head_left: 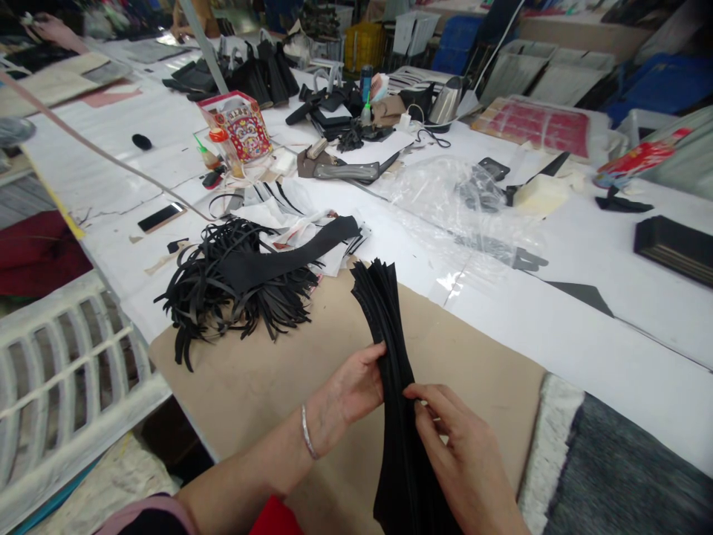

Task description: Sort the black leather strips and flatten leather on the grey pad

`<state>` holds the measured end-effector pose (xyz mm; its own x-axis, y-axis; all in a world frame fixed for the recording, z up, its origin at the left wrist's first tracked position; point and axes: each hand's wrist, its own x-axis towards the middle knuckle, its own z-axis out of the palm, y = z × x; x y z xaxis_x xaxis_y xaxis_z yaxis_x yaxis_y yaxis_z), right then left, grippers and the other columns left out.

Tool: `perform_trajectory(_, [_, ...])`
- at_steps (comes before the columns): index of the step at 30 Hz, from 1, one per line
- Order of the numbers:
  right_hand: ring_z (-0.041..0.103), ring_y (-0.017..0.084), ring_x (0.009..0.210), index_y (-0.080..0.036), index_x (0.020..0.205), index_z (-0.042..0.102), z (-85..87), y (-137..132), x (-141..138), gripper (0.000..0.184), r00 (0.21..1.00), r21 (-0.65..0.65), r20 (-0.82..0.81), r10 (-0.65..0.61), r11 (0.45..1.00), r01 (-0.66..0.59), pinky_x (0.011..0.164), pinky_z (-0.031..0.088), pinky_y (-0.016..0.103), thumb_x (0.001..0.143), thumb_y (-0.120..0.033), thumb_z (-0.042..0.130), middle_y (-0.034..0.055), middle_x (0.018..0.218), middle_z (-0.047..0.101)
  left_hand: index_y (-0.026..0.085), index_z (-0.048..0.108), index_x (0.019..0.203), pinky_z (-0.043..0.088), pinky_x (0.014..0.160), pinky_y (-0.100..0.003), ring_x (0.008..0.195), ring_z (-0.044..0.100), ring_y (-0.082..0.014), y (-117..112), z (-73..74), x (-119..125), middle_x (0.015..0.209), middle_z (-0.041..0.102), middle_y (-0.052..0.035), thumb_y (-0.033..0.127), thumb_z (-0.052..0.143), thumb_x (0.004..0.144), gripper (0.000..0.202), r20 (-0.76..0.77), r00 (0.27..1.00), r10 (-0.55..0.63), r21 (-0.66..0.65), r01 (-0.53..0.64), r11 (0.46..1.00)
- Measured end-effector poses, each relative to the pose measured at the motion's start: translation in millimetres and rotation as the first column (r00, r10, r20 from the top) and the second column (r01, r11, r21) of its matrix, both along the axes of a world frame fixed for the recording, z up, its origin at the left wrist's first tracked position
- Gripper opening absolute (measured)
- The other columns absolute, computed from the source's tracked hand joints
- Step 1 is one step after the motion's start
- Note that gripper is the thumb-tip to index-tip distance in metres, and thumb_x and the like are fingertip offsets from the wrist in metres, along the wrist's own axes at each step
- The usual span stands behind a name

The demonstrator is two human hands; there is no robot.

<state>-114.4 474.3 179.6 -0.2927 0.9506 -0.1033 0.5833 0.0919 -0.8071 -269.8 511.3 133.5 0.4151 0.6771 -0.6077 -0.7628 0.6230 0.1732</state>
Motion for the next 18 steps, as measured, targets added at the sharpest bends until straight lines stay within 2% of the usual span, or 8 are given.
perform_trajectory(8, [0.062,0.016,0.071,-0.023,0.097,0.060,2.1,-0.6,-5.3,0.020,0.999,0.006,0.045,-0.023,1.000,0.023,0.064,0.050,0.026,0.089,-0.032,0.044,0.0011,0.086,0.062,0.010,0.068,0.082,0.046,0.074,-0.027,0.067,0.062,-0.0154,-1.1,0.9,-1.0,0.078,0.069,-0.0065,0.025,0.060,0.087,0.017,-0.008,1.000,0.000,-0.030,0.000,1.000])
perform_trajectory(15, [0.064,0.019,0.075,-0.023,0.095,0.059,-2.8,-0.4,-7.2,0.019,0.995,-0.018,0.085,-0.049,0.999,0.051,0.064,0.050,0.029,0.087,-0.034,0.045,0.0026,0.087,0.064,0.011,0.067,0.081,0.046,0.074,-0.026,0.066,0.062,-0.0149,-1.6,1.7,-1.2,0.077,0.068,-0.0057,0.024,0.061,0.087,0.016,-0.024,0.999,0.027,-0.035,-0.027,0.999])
perform_trajectory(18, [0.065,0.020,0.073,-0.022,0.097,0.058,-3.8,-0.3,-6.3,0.022,0.996,-0.054,0.068,-0.064,0.996,0.067,0.059,0.049,0.028,0.087,-0.036,0.044,0.0038,0.085,0.066,0.011,0.067,0.080,0.046,0.076,-0.027,0.067,0.062,-0.0157,-1.7,2.5,-1.8,0.077,0.068,-0.0064,0.024,0.060,0.087,0.017,-0.021,1.000,0.022,-0.037,-0.023,0.999])
